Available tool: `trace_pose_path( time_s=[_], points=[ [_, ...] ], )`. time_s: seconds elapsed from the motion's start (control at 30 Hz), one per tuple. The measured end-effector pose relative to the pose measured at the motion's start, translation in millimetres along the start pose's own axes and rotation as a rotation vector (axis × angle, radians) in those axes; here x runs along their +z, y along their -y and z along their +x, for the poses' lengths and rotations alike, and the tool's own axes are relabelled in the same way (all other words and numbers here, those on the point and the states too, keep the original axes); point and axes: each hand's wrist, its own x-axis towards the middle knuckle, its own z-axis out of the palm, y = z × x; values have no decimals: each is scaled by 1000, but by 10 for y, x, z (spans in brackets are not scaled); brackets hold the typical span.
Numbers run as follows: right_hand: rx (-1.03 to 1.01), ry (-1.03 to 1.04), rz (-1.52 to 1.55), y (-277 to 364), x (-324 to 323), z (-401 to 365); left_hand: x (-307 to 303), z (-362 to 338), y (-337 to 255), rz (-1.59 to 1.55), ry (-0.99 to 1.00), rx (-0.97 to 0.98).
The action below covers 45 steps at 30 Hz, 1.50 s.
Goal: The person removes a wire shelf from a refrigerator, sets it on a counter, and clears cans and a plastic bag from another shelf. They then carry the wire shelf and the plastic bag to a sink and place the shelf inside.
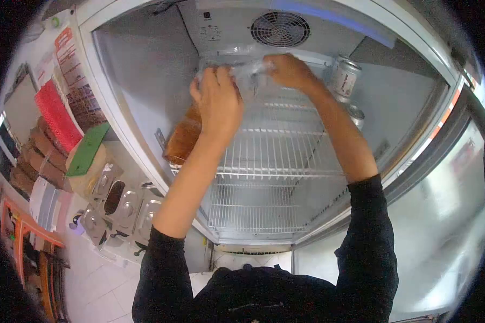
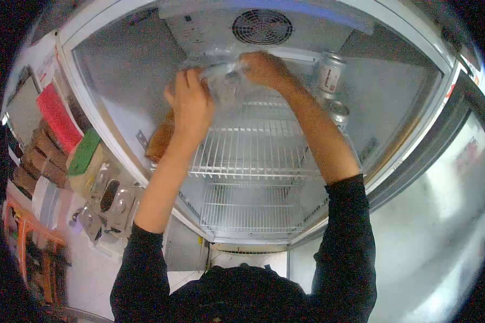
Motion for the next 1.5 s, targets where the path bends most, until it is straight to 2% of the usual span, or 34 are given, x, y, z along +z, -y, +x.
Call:
trace_pose_path(
  time_s=[0.07, 0.17, 0.27, 0.37, 0.5, 0.53, 0.6, 0.63, 0.73, 0.83, 0.93, 1.03, 1.13, 1.23, 1.33, 1.43, 1.5],
  points=[
    [-10, -154, -98, -103, -53, 238, -57, 38, 16, -5, -32, -8],
    [-1, -139, -69, -127, 47, 570, -53, 51, 39, 15, -53, -24],
    [128, -301, 136, -267, 546, 870, -54, 52, 44, 34, -36, -50],
    [359, -71, 40, 19, 571, 799, -61, 60, 48, 51, -43, -52],
    [171, -44, -43, -72, 680, 992, -30, 64, 89, 40, -13, -58],
    [209, -324, -27, -64, 671, 1031, -24, 62, 89, 62, -17, -62],
    [263, -453, 305, -166, 520, 1104, -14, 45, 84, 105, -19, -78],
    [291, -513, 471, -211, 467, 1098, -15, 41, 85, 102, -24, -75],
    [196, -584, 215, -156, 292, 826, -32, 39, 77, 84, -23, -74],
    [253, -682, 300, -104, 270, 670, -69, 55, 71, 72, -12, -91],
    [214, -833, 354, -81, 265, 591, -90, 52, 94, 75, 6, -101],
    [267, -710, 431, 141, 60, 337, -95, 49, 111, 59, 12, -95],
    [315, -747, 373, 91, 65, 281, -93, 55, 96, 49, -13, -99],
    [290, -813, 445, 80, 72, 195, -126, 74, 82, 24, -33, -102],
    [357, -879, 572, 73, 56, 122, -160, 125, 107, -23, -72, -101],
    [383, -1072, 938, -218, 131, 253, -291, 228, 131, -128, -129, -147],
    [365, -979, 1054, -109, -30, 83, -424, 284, 171, -297, -234, -156]
  ],
)
